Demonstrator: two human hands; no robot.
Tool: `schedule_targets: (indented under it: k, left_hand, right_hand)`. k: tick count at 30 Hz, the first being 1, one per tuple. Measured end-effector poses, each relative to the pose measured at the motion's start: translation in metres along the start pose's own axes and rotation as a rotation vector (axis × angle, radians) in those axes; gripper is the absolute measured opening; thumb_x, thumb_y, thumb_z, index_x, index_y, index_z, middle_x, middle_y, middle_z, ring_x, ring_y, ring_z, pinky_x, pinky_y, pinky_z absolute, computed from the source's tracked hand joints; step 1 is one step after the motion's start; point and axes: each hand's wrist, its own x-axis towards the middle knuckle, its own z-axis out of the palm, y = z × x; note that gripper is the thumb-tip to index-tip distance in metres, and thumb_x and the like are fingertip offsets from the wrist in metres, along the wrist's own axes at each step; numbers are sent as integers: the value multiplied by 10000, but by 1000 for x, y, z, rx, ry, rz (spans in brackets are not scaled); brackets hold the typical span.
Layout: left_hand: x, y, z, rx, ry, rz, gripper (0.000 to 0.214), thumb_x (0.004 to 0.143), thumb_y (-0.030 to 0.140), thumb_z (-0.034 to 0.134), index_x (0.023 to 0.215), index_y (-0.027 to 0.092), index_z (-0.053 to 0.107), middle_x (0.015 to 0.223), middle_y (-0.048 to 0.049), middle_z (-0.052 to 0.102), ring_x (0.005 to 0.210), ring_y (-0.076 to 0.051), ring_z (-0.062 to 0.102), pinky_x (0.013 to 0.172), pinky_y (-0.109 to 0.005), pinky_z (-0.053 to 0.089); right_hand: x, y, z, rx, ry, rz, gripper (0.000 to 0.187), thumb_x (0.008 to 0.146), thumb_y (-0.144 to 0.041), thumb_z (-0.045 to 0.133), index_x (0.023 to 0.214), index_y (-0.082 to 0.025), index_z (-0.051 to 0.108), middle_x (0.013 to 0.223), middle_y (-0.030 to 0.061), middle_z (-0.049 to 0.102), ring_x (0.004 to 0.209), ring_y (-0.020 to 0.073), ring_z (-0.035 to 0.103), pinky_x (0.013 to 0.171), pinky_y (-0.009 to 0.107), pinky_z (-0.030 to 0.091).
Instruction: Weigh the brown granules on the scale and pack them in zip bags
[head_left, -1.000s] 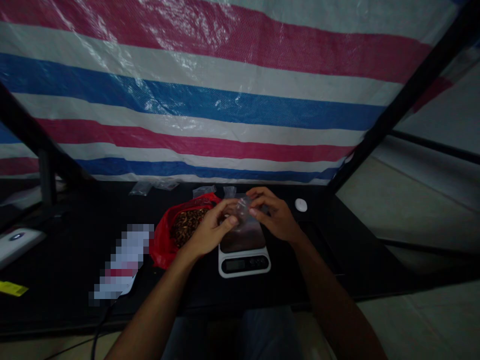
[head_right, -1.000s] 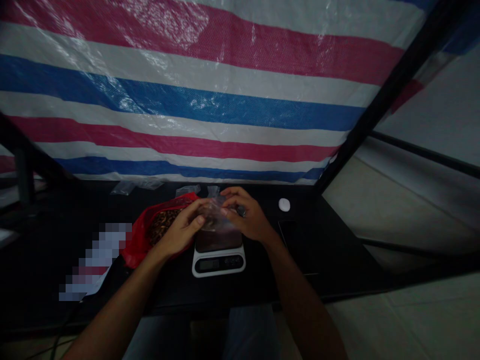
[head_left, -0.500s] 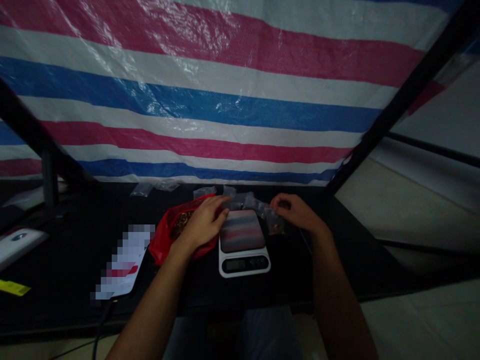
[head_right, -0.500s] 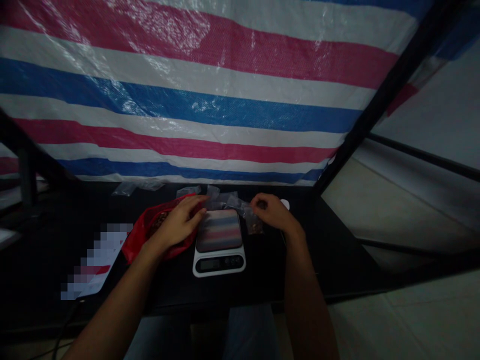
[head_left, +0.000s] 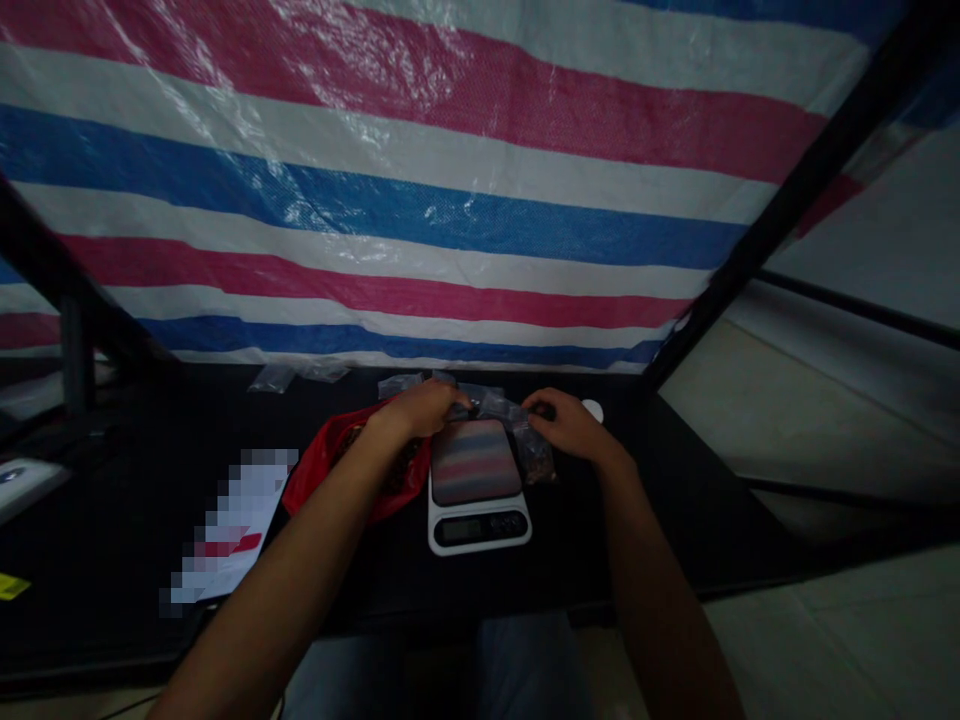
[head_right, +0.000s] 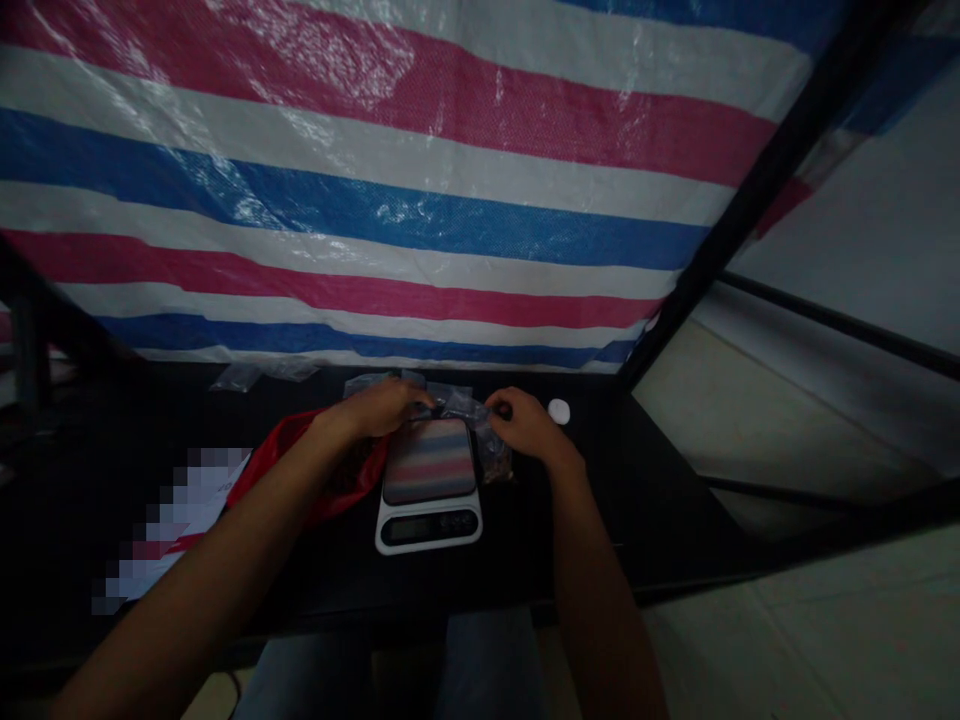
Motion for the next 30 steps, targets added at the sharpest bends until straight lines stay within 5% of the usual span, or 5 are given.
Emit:
schedule_targets:
  k: [4,10,17,25,30]
  left_hand:
    - [-2,2,-9,6,12,-70,230,920,181,622,1083,221,779,1150,-93,802,1074,-262,742,921,-317,538]
    - [-37,29,-29,-29,102,-48,216,960,206,566,1054,231,759,1162,-78,780,1062,-251,724,933,-324,518]
    - [-60,55,-20,-131,71,49,206,941,161,592,1007,222,777,1114,-89,781,1022,-280,732,909,-371,536]
    - [-74,51,-23,-217,129,8,287,888,245,740,1175,244,741,1200,-74,775,1091,-281,725,947,-359,534]
    - [-90,23,-34,-144,98,-169,232,962,234,568,1111,220,746,1137,-92,785,1018,-270,738,920,-364,538]
  right_hand:
    - [1,0,5,14,-25,-8,192,826,-85,653,954,-180,759,1010,75,773,922,208,694,858,336,534]
    - [-1,0,5,36,-79,-13,156,832,-125,687,957,-182,761,997,71,771,905,205,694,844,338,533]
    - [-3,1,3,53,-157,12,71,758,-124,724,789,-187,732,845,26,731,787,178,666,738,295,516]
    - [-3,1,0,49,-218,98,148,745,-78,649,817,-185,721,727,-4,718,657,150,640,626,256,477]
    - [-3,2,0,30,-225,123,189,710,-41,625,768,-197,716,685,-22,700,643,143,634,623,246,466]
